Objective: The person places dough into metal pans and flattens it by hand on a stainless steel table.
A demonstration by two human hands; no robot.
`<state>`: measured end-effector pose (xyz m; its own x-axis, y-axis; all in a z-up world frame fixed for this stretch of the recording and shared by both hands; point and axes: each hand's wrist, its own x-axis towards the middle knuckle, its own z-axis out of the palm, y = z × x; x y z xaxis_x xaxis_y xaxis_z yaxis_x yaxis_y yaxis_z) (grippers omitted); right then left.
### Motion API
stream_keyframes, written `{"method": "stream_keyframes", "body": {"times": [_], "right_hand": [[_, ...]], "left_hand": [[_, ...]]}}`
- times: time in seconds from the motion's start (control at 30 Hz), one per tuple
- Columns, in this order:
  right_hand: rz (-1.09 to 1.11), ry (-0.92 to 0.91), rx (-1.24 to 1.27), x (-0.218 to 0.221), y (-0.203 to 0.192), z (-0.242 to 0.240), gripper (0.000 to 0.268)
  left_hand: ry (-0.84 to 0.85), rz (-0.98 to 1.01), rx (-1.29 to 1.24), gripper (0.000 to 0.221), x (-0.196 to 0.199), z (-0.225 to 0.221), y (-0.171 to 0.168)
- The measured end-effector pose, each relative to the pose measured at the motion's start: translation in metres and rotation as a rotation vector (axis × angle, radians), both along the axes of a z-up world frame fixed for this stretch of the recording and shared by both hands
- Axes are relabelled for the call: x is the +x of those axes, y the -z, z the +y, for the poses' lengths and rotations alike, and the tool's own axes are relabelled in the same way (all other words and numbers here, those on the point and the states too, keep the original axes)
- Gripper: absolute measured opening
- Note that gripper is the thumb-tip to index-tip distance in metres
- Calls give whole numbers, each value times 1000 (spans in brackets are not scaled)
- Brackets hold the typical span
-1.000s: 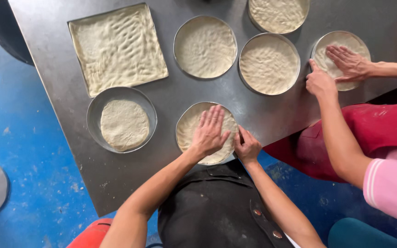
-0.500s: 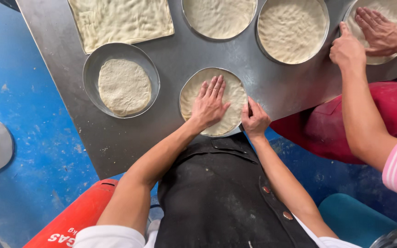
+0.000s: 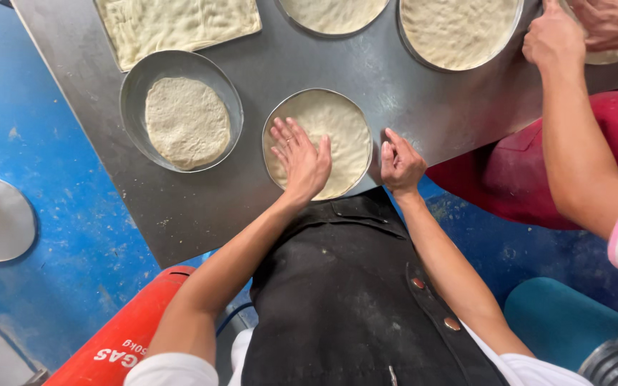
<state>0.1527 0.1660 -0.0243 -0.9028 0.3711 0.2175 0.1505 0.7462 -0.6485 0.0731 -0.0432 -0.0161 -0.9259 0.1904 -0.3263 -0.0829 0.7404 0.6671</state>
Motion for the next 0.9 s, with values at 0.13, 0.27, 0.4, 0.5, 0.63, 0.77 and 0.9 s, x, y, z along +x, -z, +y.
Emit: {"method": "stream_keyframes", "body": {"times": [0.13,0.27,0.4,0.5,0.63,0.77,0.9], "right_hand": [[11,-48,38,2,-5,1,27],[27,-57,48,-2,-8,-4,25],[34,-47,63,-1,-8,-2,23],[28,-78,80,-1,-11,-2,25],[7,-42,40,-12,-16,-3,30],[-10,-19,73,-3,-14,-7,27],[5,7,115,-14,-10,-4,26]], "left_hand": [[572,126,-263,78,11,-12,2],[727,206,-381,75,5,-20,-5],[751,301,-395,80,1,-9,-4],[779,216,-396,79,-9,0,-3],[748,237,-286,80,-33,7,-8],[771,169,-324,77,-31,4,-6],[705,315,-380,80,-49,10,-11]]}}
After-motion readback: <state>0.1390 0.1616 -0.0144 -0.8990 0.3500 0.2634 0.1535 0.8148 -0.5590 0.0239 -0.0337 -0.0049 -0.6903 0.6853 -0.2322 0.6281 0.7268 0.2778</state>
